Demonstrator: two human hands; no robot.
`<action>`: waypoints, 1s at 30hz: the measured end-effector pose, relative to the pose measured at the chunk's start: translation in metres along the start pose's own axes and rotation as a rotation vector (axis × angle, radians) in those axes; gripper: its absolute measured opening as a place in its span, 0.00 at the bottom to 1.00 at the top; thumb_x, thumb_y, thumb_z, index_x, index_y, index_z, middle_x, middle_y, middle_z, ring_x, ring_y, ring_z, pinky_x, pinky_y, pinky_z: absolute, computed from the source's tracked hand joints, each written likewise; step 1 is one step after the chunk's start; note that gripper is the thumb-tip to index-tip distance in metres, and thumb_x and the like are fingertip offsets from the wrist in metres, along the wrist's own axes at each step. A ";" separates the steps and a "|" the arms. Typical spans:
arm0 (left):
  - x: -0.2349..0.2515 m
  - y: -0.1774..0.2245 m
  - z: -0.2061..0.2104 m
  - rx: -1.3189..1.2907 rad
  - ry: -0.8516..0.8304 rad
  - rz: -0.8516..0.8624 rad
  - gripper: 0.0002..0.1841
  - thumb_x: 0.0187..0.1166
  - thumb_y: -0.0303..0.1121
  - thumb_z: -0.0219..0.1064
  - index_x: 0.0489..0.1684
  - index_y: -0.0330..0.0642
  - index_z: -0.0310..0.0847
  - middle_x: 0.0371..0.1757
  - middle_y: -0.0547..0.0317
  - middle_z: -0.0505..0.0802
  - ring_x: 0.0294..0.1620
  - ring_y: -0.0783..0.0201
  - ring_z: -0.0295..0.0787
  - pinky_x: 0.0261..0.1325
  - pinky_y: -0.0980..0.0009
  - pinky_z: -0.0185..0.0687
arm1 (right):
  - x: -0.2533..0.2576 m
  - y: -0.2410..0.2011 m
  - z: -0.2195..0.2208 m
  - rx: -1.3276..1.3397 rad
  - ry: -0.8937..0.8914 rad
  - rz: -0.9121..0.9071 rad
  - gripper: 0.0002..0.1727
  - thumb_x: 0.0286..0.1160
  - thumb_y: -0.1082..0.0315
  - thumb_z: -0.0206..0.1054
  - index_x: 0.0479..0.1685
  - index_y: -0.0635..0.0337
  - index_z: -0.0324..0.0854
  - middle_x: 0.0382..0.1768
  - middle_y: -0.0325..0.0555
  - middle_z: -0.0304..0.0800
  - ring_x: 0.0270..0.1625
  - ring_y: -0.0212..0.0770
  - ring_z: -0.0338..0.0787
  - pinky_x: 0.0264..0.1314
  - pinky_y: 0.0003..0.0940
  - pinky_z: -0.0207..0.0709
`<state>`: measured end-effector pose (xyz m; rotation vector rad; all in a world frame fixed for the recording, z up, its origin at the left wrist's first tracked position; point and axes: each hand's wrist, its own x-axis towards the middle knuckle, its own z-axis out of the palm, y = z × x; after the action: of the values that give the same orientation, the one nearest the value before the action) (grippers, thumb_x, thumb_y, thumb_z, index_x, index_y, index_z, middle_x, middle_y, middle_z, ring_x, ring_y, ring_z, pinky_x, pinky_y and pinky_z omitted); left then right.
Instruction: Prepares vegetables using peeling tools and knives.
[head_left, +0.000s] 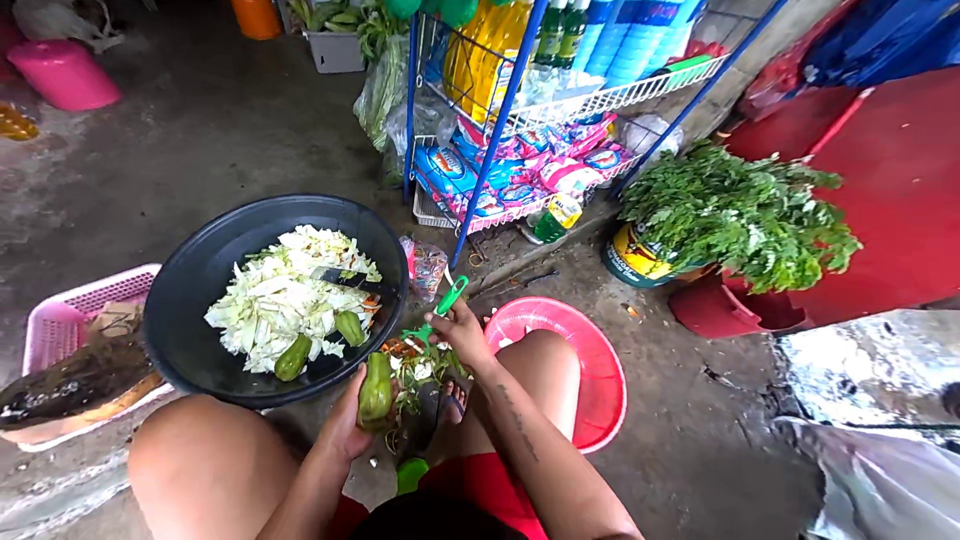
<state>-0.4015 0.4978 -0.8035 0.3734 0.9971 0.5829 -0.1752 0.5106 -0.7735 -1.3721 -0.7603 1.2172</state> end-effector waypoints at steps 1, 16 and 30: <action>0.000 0.000 0.000 0.001 -0.002 0.003 0.34 0.94 0.59 0.35 0.66 0.38 0.77 0.42 0.45 0.91 0.35 0.55 0.91 0.38 0.62 0.90 | -0.011 -0.001 0.008 0.167 -0.088 0.056 0.23 0.83 0.77 0.64 0.73 0.67 0.64 0.45 0.52 0.89 0.33 0.41 0.92 0.36 0.35 0.90; -0.013 0.002 0.007 0.035 -0.064 -0.076 0.32 0.96 0.55 0.36 0.64 0.35 0.78 0.47 0.42 0.93 0.38 0.53 0.93 0.40 0.62 0.92 | 0.017 0.010 -0.004 -0.133 0.132 -0.127 0.28 0.80 0.73 0.70 0.78 0.70 0.68 0.57 0.56 0.89 0.41 0.38 0.93 0.45 0.33 0.89; -0.017 0.001 0.009 0.128 -0.113 -0.135 0.35 0.94 0.60 0.35 0.72 0.39 0.75 0.44 0.42 0.92 0.37 0.51 0.94 0.38 0.60 0.93 | 0.036 0.015 -0.026 0.101 0.261 -0.016 0.27 0.82 0.75 0.67 0.78 0.67 0.64 0.49 0.57 0.87 0.33 0.41 0.90 0.34 0.35 0.87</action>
<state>-0.4014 0.4875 -0.7873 0.4444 0.9448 0.3727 -0.1439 0.5329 -0.7996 -1.4042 -0.5185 1.0247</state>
